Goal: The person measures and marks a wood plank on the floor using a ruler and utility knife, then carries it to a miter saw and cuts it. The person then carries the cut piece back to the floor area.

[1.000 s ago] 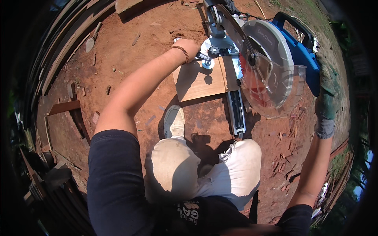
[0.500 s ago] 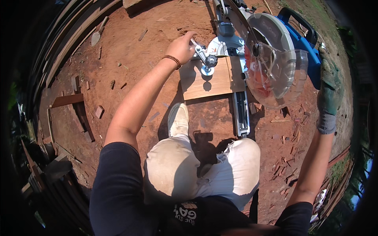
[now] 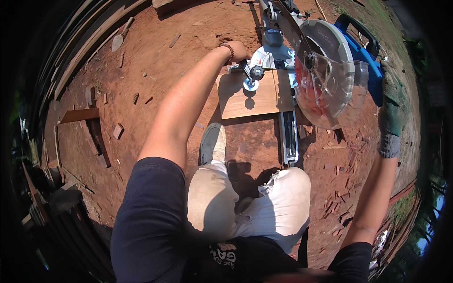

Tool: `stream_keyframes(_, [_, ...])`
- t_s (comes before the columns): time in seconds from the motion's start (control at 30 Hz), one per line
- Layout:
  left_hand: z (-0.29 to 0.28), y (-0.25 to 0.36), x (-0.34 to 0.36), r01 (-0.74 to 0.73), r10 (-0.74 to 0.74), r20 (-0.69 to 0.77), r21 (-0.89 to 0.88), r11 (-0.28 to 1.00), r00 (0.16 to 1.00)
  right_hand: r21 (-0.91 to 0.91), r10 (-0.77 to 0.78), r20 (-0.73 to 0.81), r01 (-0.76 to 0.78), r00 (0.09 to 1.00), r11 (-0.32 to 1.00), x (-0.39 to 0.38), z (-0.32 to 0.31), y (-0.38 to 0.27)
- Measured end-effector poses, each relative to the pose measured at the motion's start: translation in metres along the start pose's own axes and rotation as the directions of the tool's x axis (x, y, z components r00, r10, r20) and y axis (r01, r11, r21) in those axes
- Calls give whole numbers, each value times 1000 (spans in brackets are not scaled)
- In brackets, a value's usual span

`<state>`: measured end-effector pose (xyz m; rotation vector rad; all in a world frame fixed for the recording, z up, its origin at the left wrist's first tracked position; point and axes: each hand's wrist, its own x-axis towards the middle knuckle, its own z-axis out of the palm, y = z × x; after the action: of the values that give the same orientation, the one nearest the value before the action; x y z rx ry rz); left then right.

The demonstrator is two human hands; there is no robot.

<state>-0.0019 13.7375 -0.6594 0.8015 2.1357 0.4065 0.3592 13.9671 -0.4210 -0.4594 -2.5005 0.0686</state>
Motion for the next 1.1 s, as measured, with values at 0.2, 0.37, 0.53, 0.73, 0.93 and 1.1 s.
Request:
stream_keyframes(0.2, [1,3,-3,32,-27,22,-339,940,999,-316,-292,58,295,955,902,0,-3,12])
stream_keyframes(0.37, [14,24,-17,-105,233,-299,389,915,925,-244,-311,39,311,950,919,-1,0,17])
stream_keyframes(0.53, [11,3,-27,-307,91,-343,-652,694,935,-312,-338,40,333,940,890,-2,1,19])
stream_keyframes(0.73, [14,-23,-35,-221,150,-202,-395,892,968,-369,-341,22,325,940,871,-4,3,22])
stream_keyframes(0.93, [25,-30,-44,-409,182,-403,-600,687,897,-298,-335,13,323,942,898,-3,3,18])
stream_keyframes(1.1, [29,-29,-47,-456,317,-338,-513,727,886,-340,-346,22,333,938,880,-3,1,17])
